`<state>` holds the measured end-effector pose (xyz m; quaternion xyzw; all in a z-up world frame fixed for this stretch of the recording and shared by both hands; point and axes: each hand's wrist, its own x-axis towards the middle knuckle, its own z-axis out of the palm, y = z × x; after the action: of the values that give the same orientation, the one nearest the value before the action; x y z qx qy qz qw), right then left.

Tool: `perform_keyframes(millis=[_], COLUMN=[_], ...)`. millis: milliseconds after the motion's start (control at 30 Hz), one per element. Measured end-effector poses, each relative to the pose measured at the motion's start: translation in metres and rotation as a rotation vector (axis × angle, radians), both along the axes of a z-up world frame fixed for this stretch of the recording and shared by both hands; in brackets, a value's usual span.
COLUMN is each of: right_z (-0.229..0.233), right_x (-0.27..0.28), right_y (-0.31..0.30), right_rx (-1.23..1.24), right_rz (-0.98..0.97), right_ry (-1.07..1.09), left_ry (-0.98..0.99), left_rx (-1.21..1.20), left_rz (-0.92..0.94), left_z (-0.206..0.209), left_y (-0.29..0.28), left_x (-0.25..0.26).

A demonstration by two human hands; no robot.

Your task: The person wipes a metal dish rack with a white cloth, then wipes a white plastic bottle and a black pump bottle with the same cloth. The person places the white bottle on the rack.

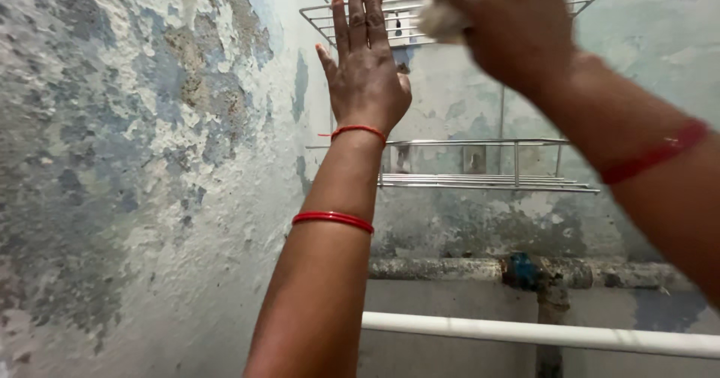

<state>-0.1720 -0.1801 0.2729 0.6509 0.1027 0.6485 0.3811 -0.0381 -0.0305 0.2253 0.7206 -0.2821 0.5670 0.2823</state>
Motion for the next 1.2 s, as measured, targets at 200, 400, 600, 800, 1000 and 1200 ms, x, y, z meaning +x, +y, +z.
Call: perform_keyframes(millis=[200,400,600,800,1000,1200], right_z=[-0.014,-0.015,0.000,-0.015,-0.074,-0.058], right_x=[-0.061,-0.106,-0.111,-0.104,-0.119,-0.084], right_y=[-0.047,-0.071,-0.071,-0.097,-0.141,-0.154], right_rx=[-0.120,0.033,0.040,0.221,1.192,1.087], right_rz=[-0.176,-0.323,-0.066,0.313,0.689,0.863], right_ry=[-0.079,-0.127,-0.065,0.051,0.373,0.381], left_ry=[-0.033,0.054,0.093,0.134,0.129,-0.096], left_rx=[0.004,0.068,0.085,0.127,0.258,0.438], left_rz=[-0.006,-0.012,-0.041,0.007,-0.027,-0.116], left_z=[-0.002,0.004,0.003,0.007,-0.005,-0.112], left_y=[0.008,0.018,0.018,0.024,0.018,-0.048], left_x=[-0.003,-0.009,-0.015,-0.022,-0.048,-0.105])
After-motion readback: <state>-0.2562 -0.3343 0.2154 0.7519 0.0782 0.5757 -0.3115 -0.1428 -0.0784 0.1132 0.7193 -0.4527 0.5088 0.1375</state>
